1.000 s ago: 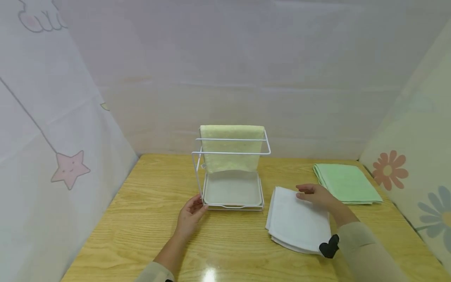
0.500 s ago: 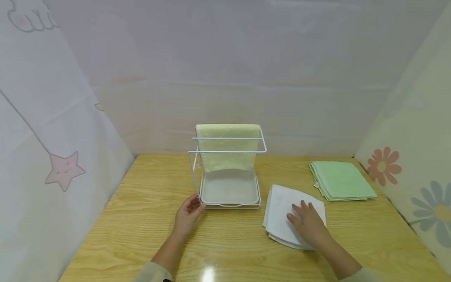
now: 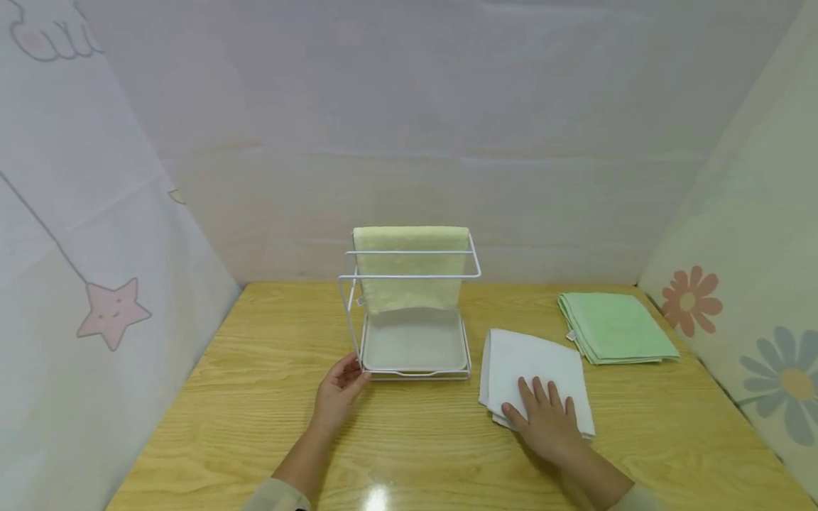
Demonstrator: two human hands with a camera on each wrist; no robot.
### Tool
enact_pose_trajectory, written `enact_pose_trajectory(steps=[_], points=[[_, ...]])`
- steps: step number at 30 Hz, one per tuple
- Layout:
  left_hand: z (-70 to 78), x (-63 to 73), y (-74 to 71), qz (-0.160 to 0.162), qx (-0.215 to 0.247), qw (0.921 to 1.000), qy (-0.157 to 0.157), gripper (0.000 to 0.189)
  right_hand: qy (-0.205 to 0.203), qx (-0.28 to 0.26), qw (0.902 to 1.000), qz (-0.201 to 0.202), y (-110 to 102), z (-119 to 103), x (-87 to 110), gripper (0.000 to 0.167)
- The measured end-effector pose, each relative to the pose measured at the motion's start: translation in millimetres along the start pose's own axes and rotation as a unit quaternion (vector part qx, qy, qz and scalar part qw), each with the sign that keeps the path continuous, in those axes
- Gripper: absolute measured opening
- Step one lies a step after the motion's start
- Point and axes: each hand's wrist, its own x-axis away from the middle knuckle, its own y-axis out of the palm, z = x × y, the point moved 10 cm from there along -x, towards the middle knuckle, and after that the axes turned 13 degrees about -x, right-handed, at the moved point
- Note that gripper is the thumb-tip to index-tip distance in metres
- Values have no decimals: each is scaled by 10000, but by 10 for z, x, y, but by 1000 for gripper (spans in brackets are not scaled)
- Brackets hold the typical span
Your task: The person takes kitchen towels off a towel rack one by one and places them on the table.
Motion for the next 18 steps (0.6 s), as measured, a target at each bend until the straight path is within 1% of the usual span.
enact_pose_trajectory(steps=[3, 10, 18], points=[[-10, -5, -4, 10, 8, 10000, 23, 46, -185, 113, 9997, 69, -27, 62, -140, 83], [22, 14, -3, 26, -3, 9999, 99, 46, -388, 280, 9987, 177, -111, 150, -409, 82], [24, 13, 13, -67, 31, 10000, -48, 47, -595, 307, 9977, 119, -191, 211, -642, 82]])
